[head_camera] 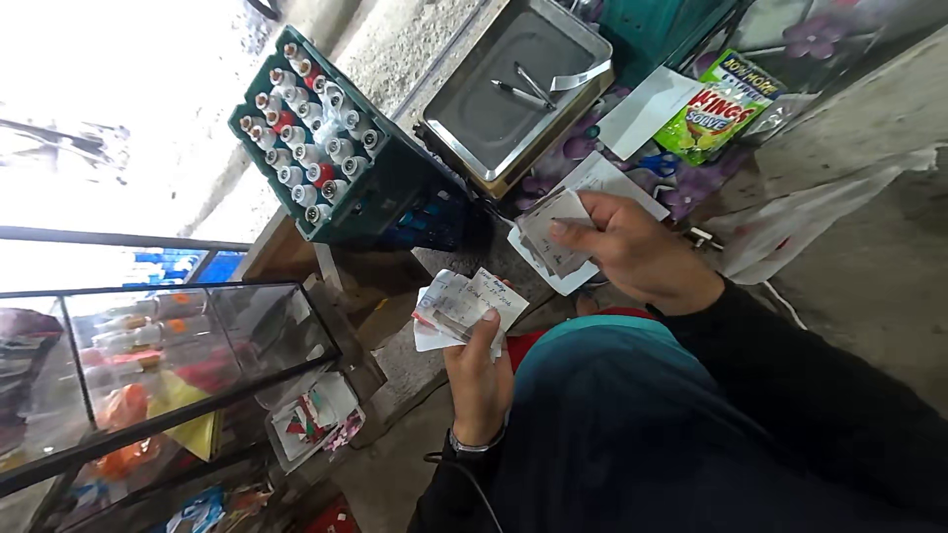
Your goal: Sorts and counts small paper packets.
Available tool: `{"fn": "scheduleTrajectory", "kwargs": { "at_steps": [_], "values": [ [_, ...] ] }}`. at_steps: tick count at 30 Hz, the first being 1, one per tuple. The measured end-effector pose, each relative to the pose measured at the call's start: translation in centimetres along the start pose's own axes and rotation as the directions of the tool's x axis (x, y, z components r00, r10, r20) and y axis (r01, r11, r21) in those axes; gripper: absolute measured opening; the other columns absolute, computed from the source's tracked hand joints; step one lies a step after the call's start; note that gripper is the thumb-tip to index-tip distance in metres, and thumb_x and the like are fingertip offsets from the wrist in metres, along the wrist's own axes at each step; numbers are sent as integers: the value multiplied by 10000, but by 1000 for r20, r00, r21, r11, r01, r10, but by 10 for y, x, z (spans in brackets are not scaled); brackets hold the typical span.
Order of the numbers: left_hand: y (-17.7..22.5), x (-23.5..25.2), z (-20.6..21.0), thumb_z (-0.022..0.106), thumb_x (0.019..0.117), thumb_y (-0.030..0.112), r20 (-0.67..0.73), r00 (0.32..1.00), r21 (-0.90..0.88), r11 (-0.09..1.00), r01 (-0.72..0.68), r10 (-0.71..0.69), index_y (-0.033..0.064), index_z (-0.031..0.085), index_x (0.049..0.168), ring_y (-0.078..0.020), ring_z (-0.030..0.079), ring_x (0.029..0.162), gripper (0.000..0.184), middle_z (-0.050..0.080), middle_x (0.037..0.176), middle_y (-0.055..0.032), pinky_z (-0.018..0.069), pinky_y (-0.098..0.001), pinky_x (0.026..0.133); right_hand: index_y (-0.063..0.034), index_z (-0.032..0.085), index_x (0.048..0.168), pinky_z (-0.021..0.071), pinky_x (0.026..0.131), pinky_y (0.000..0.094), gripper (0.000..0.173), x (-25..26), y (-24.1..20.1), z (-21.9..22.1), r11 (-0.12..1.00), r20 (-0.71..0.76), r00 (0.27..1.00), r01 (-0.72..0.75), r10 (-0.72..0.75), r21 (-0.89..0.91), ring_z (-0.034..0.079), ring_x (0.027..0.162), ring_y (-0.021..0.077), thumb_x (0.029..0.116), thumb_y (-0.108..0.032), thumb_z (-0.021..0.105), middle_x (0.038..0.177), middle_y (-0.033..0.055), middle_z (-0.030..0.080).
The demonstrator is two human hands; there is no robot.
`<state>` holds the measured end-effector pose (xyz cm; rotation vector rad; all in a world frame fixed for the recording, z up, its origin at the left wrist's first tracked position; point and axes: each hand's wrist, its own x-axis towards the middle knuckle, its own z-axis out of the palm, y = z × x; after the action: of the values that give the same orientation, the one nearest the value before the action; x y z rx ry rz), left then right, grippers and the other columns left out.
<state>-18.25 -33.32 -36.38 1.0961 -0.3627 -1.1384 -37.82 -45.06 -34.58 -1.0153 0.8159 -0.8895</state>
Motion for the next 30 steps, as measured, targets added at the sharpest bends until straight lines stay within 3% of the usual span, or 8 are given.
{"fn": "scheduleTrajectory", "kwargs": {
  "at_steps": [1, 5, 10, 15, 21, 24, 27, 30],
  "values": [
    [-2, -2, 2, 634, 915, -78, -15, 1000, 17, 1000, -7, 8, -77, 521, 1303, -333, 681, 1097, 404, 654, 1193, -259, 573, -497, 965, -84, 660, 1201, 633, 652, 319, 192, -8, 0, 1, 1000, 26, 1000, 3, -3, -13, 733, 795, 179, 1041, -168, 593, 977, 74, 740],
    [-7, -10, 12, 661, 900, -85, -51, 998, 49, 998, -25, 28, -64, 544, 1265, -274, 699, 1020, 384, 673, 1126, -210, 588, -470, 939, -92, 670, 1236, 623, 615, 312, 232, -12, -3, 0, 996, 91, 996, -13, 21, -88, 728, 768, 173, 1028, -183, 626, 958, 65, 749],
    [-17, -14, 24, 688, 896, -67, -132, 988, 43, 996, -81, 86, -61, 541, 1292, -272, 679, 1074, 422, 666, 1158, -213, 568, -465, 978, -108, 661, 1244, 587, 532, 284, 242, -15, -5, -6, 989, 156, 983, -80, 98, -121, 706, 710, 162, 1032, -220, 629, 937, 64, 741],
    [-27, -14, 30, 707, 894, -47, -152, 982, 58, 993, -107, 115, -48, 510, 1345, -285, 668, 1088, 492, 650, 1203, -218, 555, -496, 992, -89, 683, 1218, 636, 715, 354, 232, -18, 19, -10, 993, 246, 966, -51, 75, -104, 728, 826, 186, 997, -160, 672, 979, 75, 746],
    [-39, -14, 30, 683, 924, -35, -72, 996, 55, 998, -42, 46, -43, 493, 1397, -339, 638, 1197, 510, 627, 1303, -247, 527, -512, 1042, -111, 670, 1157, 596, 574, 330, 189, -23, 24, -29, 981, 14, 1000, -7, 10, -196, 696, 701, 163, 1029, -245, 633, 885, 53, 724],
    [-36, -12, 27, 668, 933, -31, -62, 997, 45, 999, -31, 34, -37, 459, 1426, -352, 619, 1230, 535, 610, 1331, -255, 513, -513, 1062, -21, 651, 1197, 634, 821, 379, 218, 4, 23, -56, 995, -155, 986, 58, -70, -80, 725, 905, 175, 1022, -146, 618, 1018, 81, 733],
    [-31, -11, 25, 679, 939, 9, -62, 998, 0, 1000, -11, 10, -35, 457, 1413, -356, 624, 1219, 525, 613, 1318, -258, 522, -516, 1048, -10, 625, 1238, 623, 879, 385, 247, 27, 40, -82, 998, -325, 943, 58, -65, -31, 721, 972, 169, 1019, -123, 611, 1074, 85, 728],
    [-23, -10, 23, 600, 986, 91, -32, 998, -118, 992, 51, -55, -30, 493, 1367, -353, 632, 1207, 414, 617, 1311, -255, 540, -499, 1017, -14, 646, 1233, 589, 924, 426, 281, 52, 87, -110, 981, -455, 888, -140, 66, -131, 698, 1025, 193, 991, -156, 653, 1121, 119, 712]
  ]
}}
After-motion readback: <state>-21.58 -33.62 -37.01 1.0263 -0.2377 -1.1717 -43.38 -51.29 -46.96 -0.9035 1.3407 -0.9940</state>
